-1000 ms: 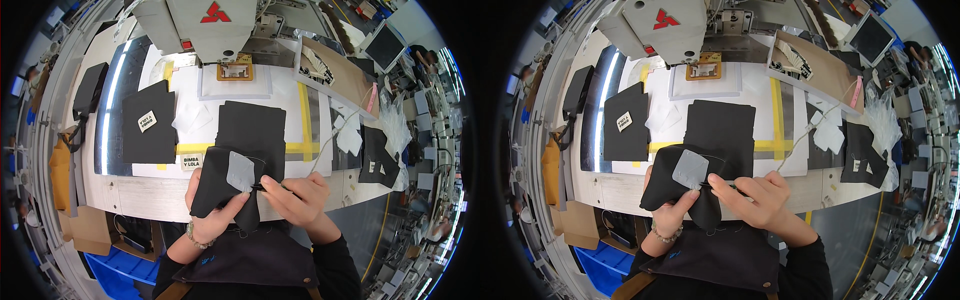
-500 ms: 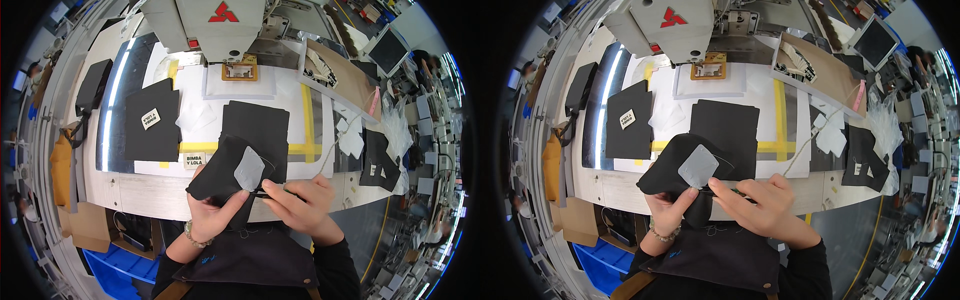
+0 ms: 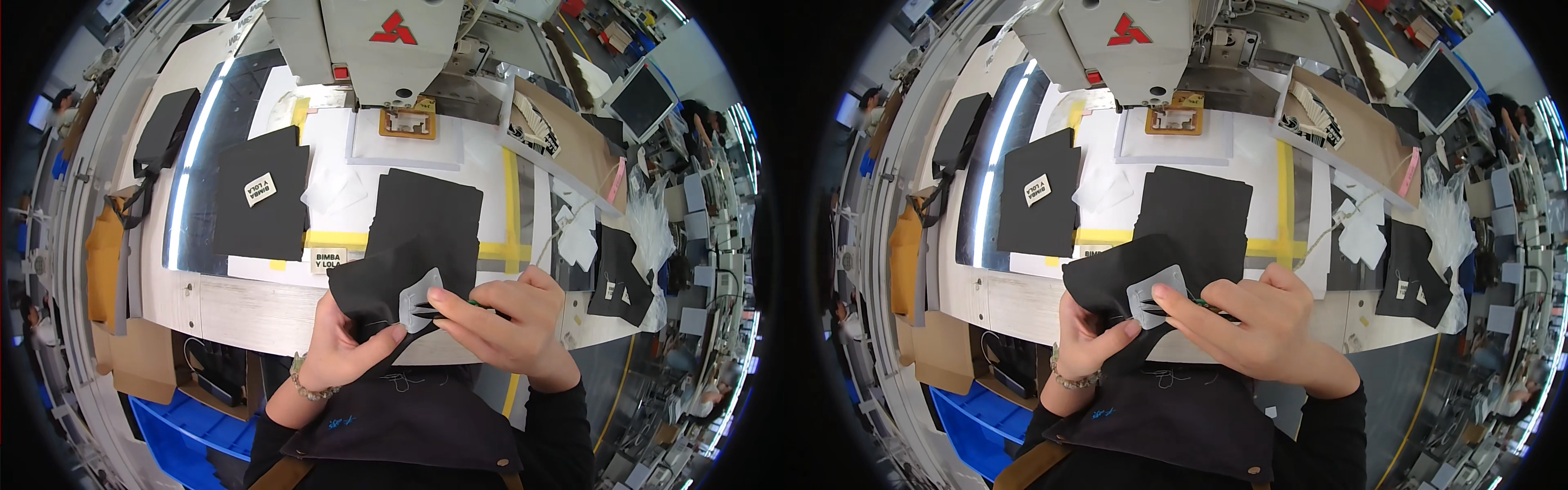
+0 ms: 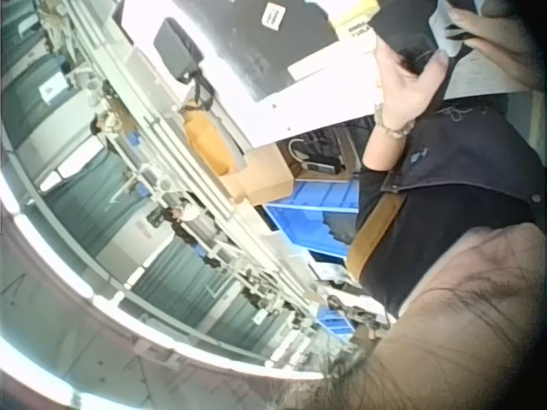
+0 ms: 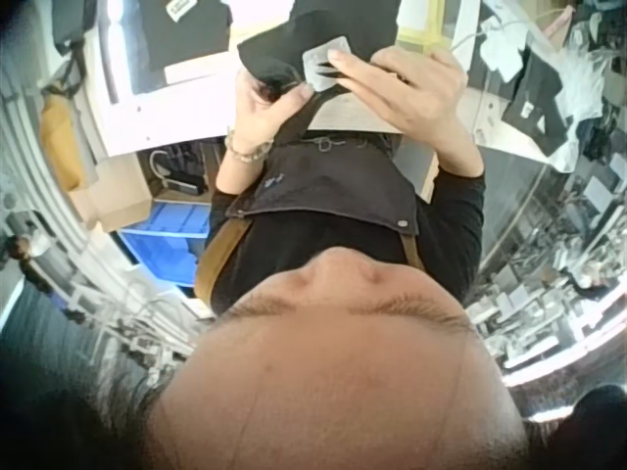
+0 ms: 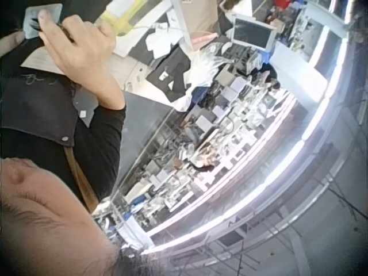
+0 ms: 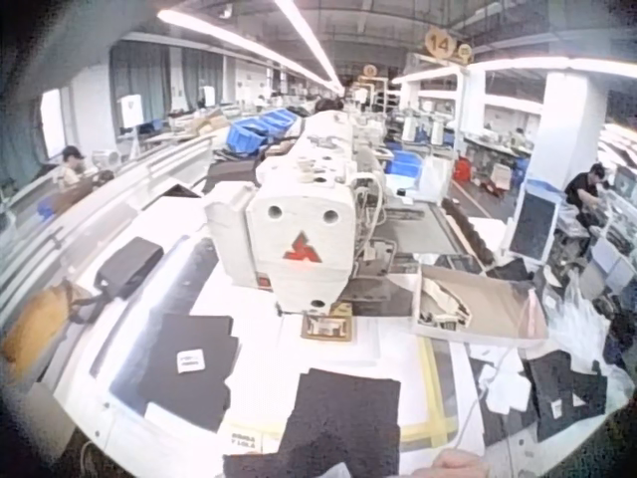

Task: The person uses a pair of scissors to trim the edges of a white brand label attached to a black fabric piece. They then remove the label from the fabric and place it on the table. The person repeats this process with another fabric piece, trimming the label and removing it.

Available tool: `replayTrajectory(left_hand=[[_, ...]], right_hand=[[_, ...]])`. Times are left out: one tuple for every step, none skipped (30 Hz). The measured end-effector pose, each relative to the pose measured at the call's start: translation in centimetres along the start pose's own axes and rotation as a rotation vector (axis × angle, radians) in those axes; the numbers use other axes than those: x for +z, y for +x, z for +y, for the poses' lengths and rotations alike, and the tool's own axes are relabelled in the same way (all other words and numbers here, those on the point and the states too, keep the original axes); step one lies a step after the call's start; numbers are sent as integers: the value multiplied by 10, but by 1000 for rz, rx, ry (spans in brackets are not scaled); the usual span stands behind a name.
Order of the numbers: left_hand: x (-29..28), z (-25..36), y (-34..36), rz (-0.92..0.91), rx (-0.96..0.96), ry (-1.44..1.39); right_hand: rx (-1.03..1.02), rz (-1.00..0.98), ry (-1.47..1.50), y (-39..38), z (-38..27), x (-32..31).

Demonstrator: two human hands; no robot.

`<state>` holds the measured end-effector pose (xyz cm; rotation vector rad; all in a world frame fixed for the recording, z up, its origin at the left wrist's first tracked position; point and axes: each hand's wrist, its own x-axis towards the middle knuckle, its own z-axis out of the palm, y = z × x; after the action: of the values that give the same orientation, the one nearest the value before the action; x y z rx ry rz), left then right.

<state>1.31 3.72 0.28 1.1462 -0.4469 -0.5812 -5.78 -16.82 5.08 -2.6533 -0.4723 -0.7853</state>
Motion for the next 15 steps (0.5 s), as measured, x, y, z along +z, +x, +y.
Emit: replayTrajectory(left_hand=[[0, 1, 0, -5, 3, 9], [-1, 1, -1, -9, 5, 18], [-3, 1, -1, -30, -2, 22], [-5, 0, -1, -50, -9, 25], [-6, 0, -1, -71, -16, 28], [-6, 1, -1, -67, -25, 20], [-6, 1, -1, -64, -34, 12], [-5, 2, -1, -61, -43, 3], [-5, 2, 0, -66, -40, 8], [-5, 2, 0, -72, -37, 14], [-5, 3, 0, -78, -33, 19], [-6, 2, -1, -72, -26, 17], [-6, 1, -1, -66, -19, 16], [-5, 0, -2, -60, -11, 14], [-5, 1, -1, -67, -16, 17]], right_hand=[[-3, -2, 7, 0, 0, 0], [-6, -4, 15, 1, 1, 0], [-8, -6, 21, 1, 1, 1], [-12, -14, 23, 1, 1, 0], [-16, -22, 25, 2, 1, -1], [-22, -31, 26, 3, 1, -1], [-24, -33, 28, 2, 1, -1], [-26, -36, 30, 2, 1, -1], [-28, -38, 34, 2, 2, -1], [-31, -39, 34, 2, 2, -2], [-33, -41, 35, 2, 2, -2], [-35, -43, 35, 2, 2, -2], [-38, -42, 38, 3, 2, -2], [-42, -41, 42, 3, 2, -2], [-43, -41, 45, 3, 2, -2]])
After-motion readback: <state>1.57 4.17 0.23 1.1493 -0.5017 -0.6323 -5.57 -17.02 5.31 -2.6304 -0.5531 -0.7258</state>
